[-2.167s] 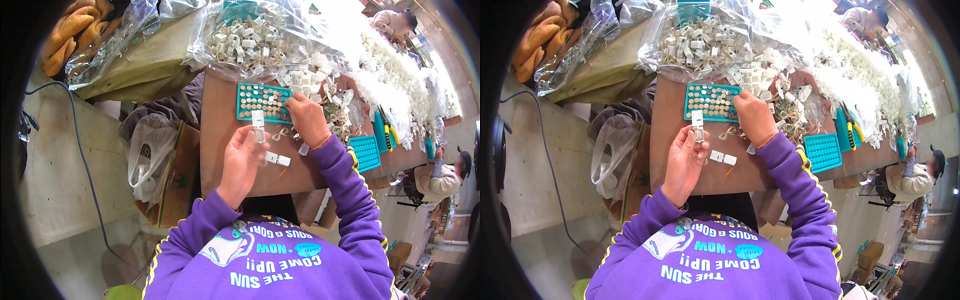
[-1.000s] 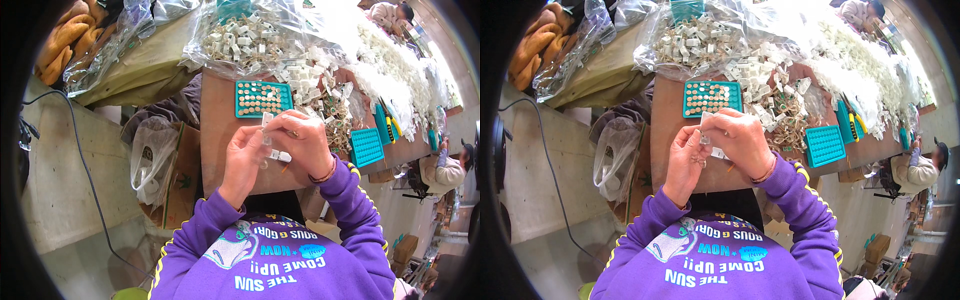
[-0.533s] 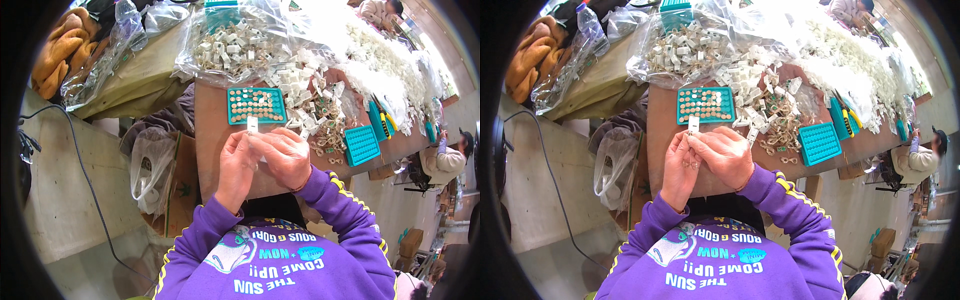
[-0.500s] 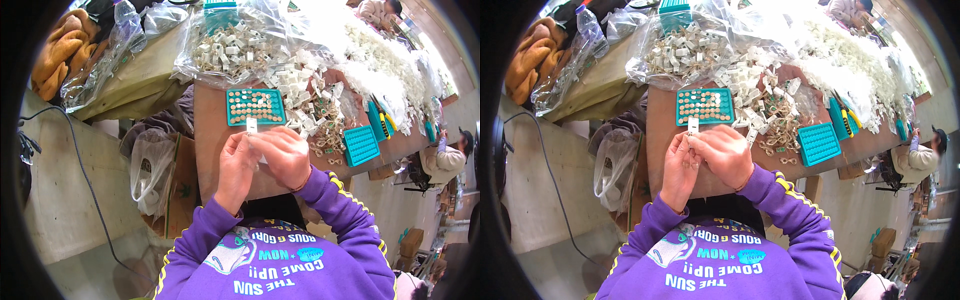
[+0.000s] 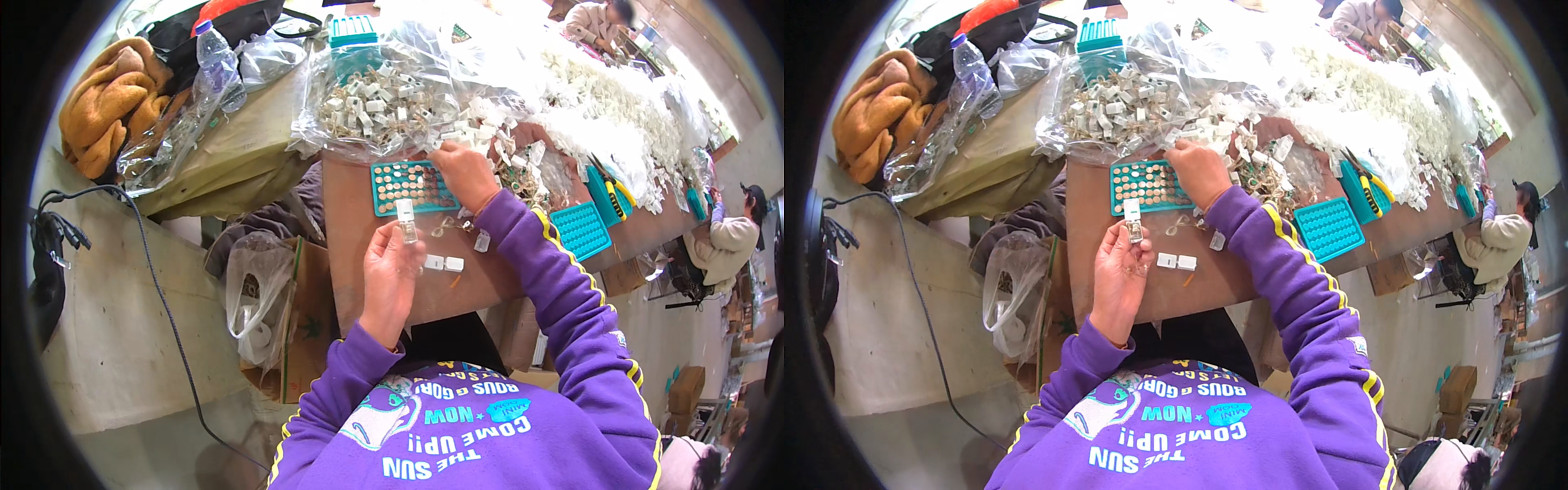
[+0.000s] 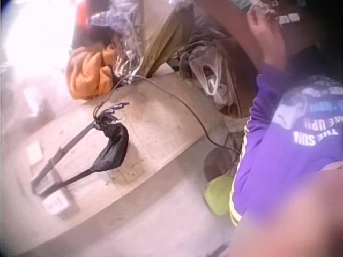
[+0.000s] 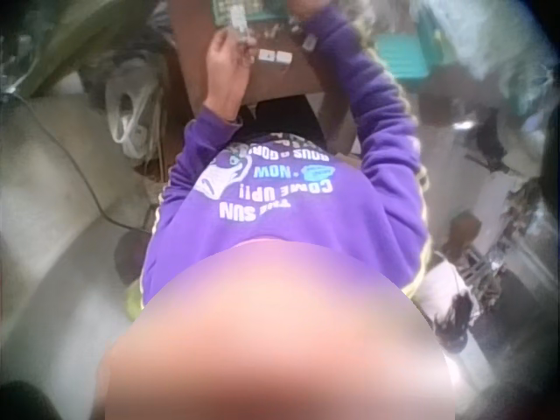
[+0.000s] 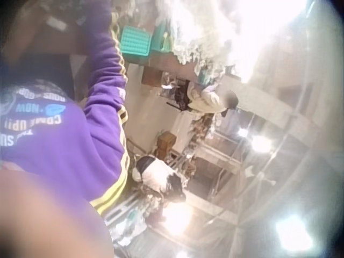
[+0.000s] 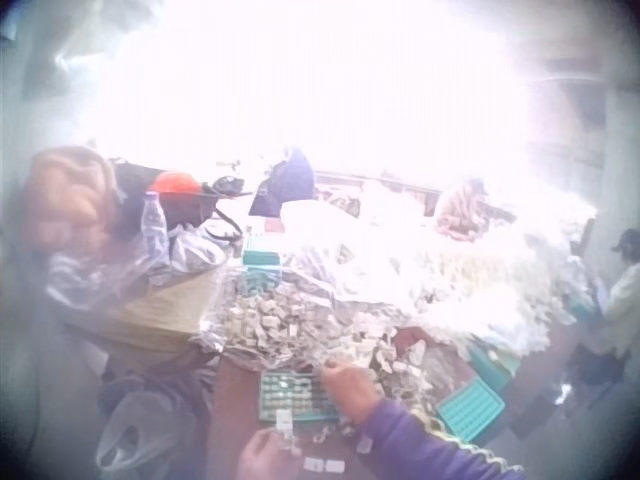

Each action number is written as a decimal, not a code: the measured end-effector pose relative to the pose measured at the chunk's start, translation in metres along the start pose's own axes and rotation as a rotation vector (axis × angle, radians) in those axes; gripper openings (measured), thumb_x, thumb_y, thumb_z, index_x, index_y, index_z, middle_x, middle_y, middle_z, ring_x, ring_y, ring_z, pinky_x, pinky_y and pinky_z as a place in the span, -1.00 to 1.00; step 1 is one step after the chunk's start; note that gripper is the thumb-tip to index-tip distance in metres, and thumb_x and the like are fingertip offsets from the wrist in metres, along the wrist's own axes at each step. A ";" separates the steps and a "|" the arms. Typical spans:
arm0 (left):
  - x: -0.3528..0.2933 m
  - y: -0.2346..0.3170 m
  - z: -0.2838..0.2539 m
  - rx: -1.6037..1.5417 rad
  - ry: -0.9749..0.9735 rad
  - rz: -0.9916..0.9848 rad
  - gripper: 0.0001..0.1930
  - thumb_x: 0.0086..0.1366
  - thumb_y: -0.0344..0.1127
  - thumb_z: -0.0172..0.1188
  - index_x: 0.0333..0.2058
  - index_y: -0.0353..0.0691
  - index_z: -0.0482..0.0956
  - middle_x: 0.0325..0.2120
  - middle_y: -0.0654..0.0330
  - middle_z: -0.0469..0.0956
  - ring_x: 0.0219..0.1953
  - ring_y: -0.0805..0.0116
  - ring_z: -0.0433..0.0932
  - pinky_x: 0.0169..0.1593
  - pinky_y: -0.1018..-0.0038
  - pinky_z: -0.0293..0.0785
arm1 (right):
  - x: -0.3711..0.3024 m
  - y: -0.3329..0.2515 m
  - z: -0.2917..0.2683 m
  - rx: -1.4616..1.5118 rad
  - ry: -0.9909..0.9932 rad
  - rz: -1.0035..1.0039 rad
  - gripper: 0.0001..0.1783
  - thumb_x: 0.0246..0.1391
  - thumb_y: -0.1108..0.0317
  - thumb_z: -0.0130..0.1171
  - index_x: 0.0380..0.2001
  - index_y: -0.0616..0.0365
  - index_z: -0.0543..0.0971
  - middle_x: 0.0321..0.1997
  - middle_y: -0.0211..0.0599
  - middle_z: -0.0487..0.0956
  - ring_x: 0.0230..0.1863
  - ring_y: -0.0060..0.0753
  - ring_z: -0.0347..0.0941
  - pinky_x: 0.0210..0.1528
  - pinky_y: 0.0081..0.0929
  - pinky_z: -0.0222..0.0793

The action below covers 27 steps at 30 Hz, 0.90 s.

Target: The person assembles small white plastic components with rubber bands at a workbench. They pick up parts, attach rubber bands, and place the assembled units into a green tray. Other workers are visible in the background performing similar tasks.

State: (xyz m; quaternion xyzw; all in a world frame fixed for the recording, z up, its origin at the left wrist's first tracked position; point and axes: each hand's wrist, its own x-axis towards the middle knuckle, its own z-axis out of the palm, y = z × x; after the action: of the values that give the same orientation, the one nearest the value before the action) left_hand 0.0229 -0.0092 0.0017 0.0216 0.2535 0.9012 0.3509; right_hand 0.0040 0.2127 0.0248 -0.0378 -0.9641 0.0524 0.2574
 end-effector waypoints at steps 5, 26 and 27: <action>0.000 0.002 0.004 0.001 0.021 -0.019 -0.83 0.43 -0.27 0.03 -0.13 -0.22 0.40 -0.31 0.16 0.52 -0.34 0.46 0.48 -0.29 0.57 0.47 | -0.009 0.002 0.013 -0.075 0.029 -0.050 -0.92 -0.05 0.39 0.15 -0.46 0.07 0.62 -0.42 -0.24 0.53 -0.34 -0.12 0.54 -0.29 -0.26 0.48; 0.000 0.000 0.010 0.146 -0.068 0.037 -0.83 0.39 -0.32 0.10 -0.11 -0.22 0.47 -0.24 0.27 0.56 -0.24 0.56 0.53 -0.15 0.59 0.50 | -0.057 -0.085 -0.066 0.549 0.158 0.032 -0.90 -0.05 0.42 0.28 -0.41 0.10 0.58 -0.44 -0.29 0.52 -0.50 -0.22 0.52 -0.47 -0.40 0.45; 0.000 0.000 0.010 0.160 -0.076 0.035 -0.83 0.39 -0.32 0.10 -0.10 -0.23 0.46 -0.24 0.26 0.56 -0.24 0.55 0.53 -0.15 0.59 0.50 | -0.057 -0.083 -0.067 0.575 0.132 0.038 -0.90 -0.05 0.42 0.28 -0.41 0.11 0.58 -0.44 -0.29 0.51 -0.49 -0.20 0.52 -0.46 -0.39 0.45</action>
State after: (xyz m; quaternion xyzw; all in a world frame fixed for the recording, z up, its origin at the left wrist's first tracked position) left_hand 0.0252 -0.0047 0.0101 0.0880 0.3106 0.8827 0.3415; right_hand 0.0829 0.1301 0.0647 0.0156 -0.8899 0.3258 0.3188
